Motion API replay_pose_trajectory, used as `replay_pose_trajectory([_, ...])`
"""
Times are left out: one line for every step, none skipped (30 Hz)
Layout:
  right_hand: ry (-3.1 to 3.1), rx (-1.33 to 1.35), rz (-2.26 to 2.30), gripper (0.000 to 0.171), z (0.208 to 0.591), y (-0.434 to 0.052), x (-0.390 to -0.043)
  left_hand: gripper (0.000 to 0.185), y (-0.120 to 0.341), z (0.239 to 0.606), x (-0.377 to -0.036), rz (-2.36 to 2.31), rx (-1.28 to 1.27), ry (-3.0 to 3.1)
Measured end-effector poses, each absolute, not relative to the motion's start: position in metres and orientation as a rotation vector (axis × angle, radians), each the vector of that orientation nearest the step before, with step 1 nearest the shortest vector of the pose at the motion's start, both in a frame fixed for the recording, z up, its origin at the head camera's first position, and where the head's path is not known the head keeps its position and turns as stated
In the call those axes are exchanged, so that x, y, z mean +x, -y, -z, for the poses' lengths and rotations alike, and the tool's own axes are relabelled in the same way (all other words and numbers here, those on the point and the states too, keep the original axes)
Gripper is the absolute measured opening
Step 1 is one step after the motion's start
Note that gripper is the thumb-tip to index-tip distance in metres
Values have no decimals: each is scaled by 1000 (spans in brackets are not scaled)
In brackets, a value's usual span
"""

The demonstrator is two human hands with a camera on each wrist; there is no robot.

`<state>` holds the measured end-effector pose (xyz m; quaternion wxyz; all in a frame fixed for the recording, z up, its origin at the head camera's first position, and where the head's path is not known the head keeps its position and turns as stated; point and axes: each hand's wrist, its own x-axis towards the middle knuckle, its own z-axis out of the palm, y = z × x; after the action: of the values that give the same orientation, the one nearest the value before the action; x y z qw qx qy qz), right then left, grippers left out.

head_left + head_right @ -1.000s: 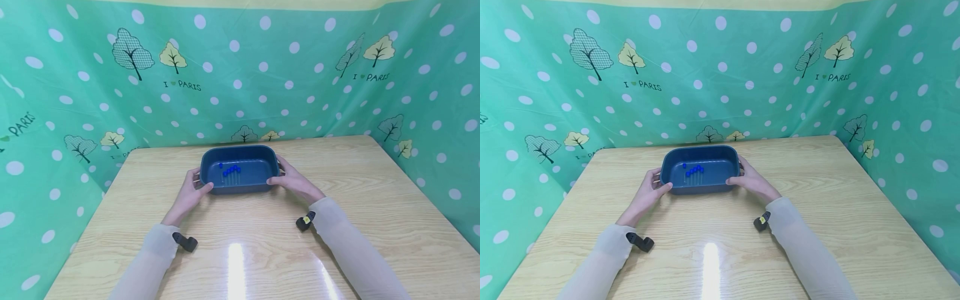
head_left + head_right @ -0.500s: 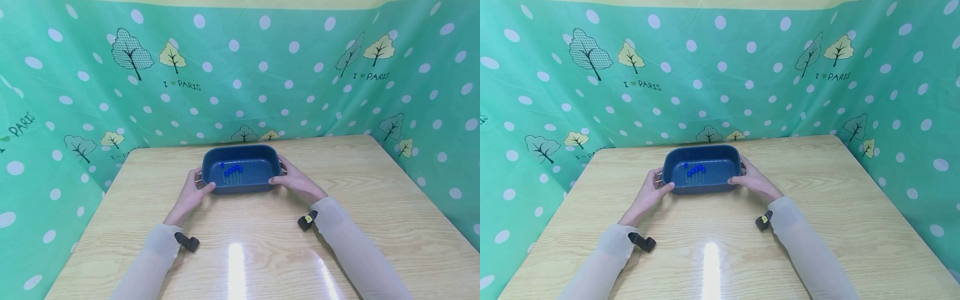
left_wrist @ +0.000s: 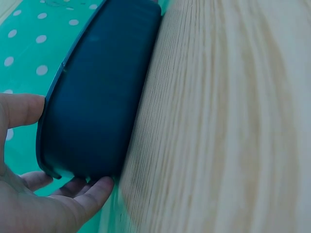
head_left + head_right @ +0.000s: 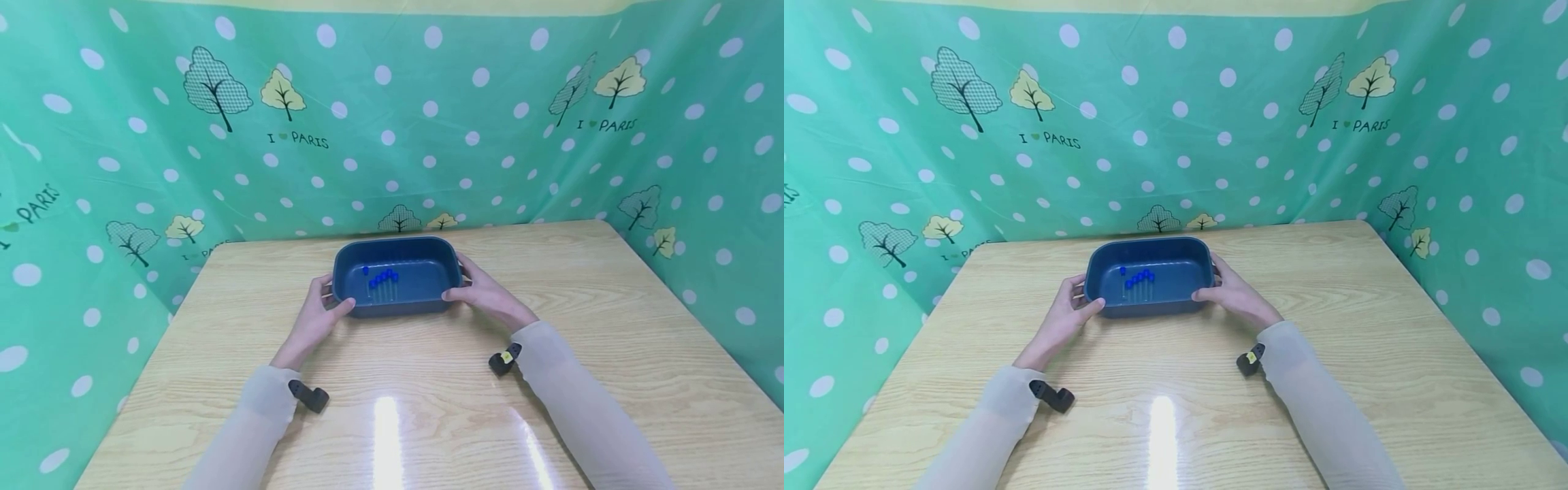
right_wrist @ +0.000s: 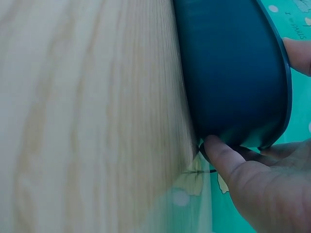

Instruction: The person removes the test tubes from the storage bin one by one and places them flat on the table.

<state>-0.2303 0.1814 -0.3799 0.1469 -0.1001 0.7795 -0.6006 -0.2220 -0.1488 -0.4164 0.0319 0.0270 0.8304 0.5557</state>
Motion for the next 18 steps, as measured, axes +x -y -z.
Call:
replay_pose_trajectory([-2247, -289, 1725, 95, 380, -182, -230, 74, 149, 417, -222, -1715, 86, -2557])
replay_pose_trajectory([-2249, -291, 1722, 95, 379, -182, -230, 74, 148, 417, -222, -1717, 87, -2557])
replay_pose_trajectory([-2252, -295, 1718, 94, 379, -182, -229, 74, 148, 417, -221, -1719, 85, -2558])
replay_pose_trajectory([-2253, -298, 1715, 94, 378, -182, -229, 74, 148, 417, -221, -1720, 81, -2559])
replay_pose_trajectory([-2256, -297, 1711, 95, 378, -182, -229, 74, 148, 417, -221, -1721, 76, -2560])
replay_pose_trajectory([-2261, -298, 1705, 94, 377, -182, -228, 74, 148, 416, -221, -1719, 79, -2561])
replay_pose_trajectory([-2264, -299, 1700, 94, 377, -182, -228, 74, 147, 416, -220, -1719, 76, -2562])
replay_pose_trajectory([-2266, -299, 1697, 95, 377, -183, -228, 74, 147, 416, -220, -1719, 75, -2561])
replay_pose_trajectory([-2266, -297, 1698, 95, 377, -183, -229, 74, 147, 416, -220, -1719, 75, -2561])
replay_pose_trajectory([-2267, -297, 1696, 94, 378, -184, -229, 74, 146, 416, -221, -1719, 78, -2560])
replay_pose_trajectory([-2267, -293, 1696, 95, 380, -185, -231, 75, 146, 416, -221, -1723, 84, -2556])
replay_pose_trajectory([-2270, -289, 1693, 95, 383, -186, -234, 75, 145, 416, -221, -1725, 89, -2553])
replay_pose_trajectory([-2271, -285, 1694, 95, 387, -187, -236, 75, 145, 416, -221, -1727, 87, -2549])
replay_pose_trajectory([-2272, -281, 1696, 96, 390, -188, -239, 75, 144, 416, -221, -1730, 90, -2546])
replay_pose_trajectory([-2276, -279, 1695, 96, 394, -189, -241, 75, 144, 415, -221, -1730, 89, -2544])
replay_pose_trajectory([-2281, -280, 1694, 97, 397, -190, -243, 75, 144, 415, -221, -1727, 87, -2545])
replay_pose_trajectory([-2286, -281, 1694, 97, 401, -191, -245, 75, 144, 415, -221, -1724, 84, -2545])
replay_pose_trajectory([-2291, -282, 1696, 98, 403, -192, -246, 75, 144, 416, -221, -1718, 80, -2547])
